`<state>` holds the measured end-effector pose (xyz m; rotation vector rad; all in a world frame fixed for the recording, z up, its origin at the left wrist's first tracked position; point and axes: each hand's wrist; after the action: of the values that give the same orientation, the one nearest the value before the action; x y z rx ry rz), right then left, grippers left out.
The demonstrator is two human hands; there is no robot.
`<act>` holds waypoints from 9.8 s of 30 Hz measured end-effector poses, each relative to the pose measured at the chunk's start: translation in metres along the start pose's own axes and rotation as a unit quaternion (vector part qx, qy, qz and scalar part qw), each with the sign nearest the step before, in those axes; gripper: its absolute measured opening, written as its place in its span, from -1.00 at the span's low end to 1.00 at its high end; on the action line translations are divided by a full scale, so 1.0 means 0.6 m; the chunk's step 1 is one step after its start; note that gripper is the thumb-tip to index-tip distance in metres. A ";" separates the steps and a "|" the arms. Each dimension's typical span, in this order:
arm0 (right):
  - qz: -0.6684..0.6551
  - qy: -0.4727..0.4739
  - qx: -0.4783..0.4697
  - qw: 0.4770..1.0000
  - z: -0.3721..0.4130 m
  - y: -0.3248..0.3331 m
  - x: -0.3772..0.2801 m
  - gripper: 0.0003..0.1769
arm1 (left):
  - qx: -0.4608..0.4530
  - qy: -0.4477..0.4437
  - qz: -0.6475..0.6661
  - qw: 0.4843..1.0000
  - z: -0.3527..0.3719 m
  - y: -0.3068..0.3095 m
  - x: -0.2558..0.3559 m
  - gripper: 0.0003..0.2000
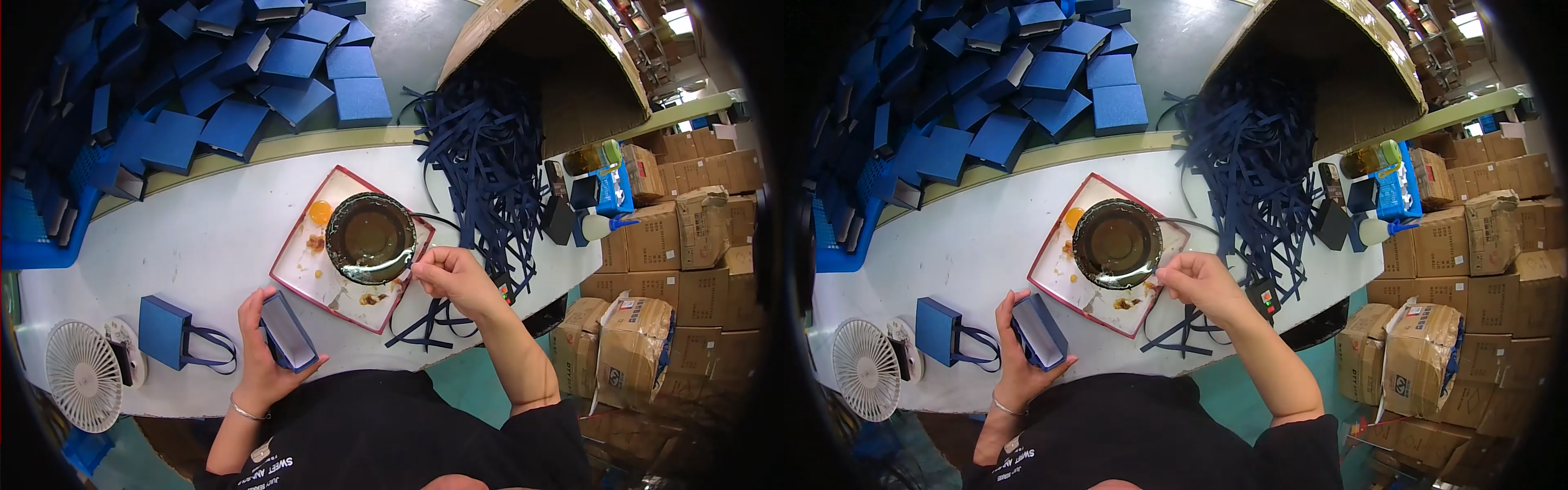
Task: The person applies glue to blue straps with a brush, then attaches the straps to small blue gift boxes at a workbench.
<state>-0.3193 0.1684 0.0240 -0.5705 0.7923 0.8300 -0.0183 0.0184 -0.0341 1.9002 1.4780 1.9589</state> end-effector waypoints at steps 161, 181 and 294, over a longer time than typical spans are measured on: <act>0.251 0.184 0.002 0.950 0.124 -0.159 -0.017 -0.82 | 0.075 -0.168 -0.090 0.979 -0.021 -0.013 0.105 -0.33; 0.282 0.275 -0.012 0.919 0.139 -0.162 0.003 -0.82 | 0.077 -0.171 -0.048 0.981 -0.015 -0.012 0.108 -0.26; 0.077 0.173 -0.016 0.982 0.186 -0.098 0.101 -0.69 | -0.175 0.142 0.355 0.907 0.004 -0.069 0.135 -0.88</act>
<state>-0.2020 0.2409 0.0492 -0.6995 1.1531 0.9001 -0.0600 0.0916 0.0009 2.2271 0.3767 2.6437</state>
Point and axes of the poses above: each hand's wrist, its own z-axis away from the middle knuckle, its own y-axis out of the back of the hand, x = y × z, and after that the axes turned 9 degrees about -z, right-handed
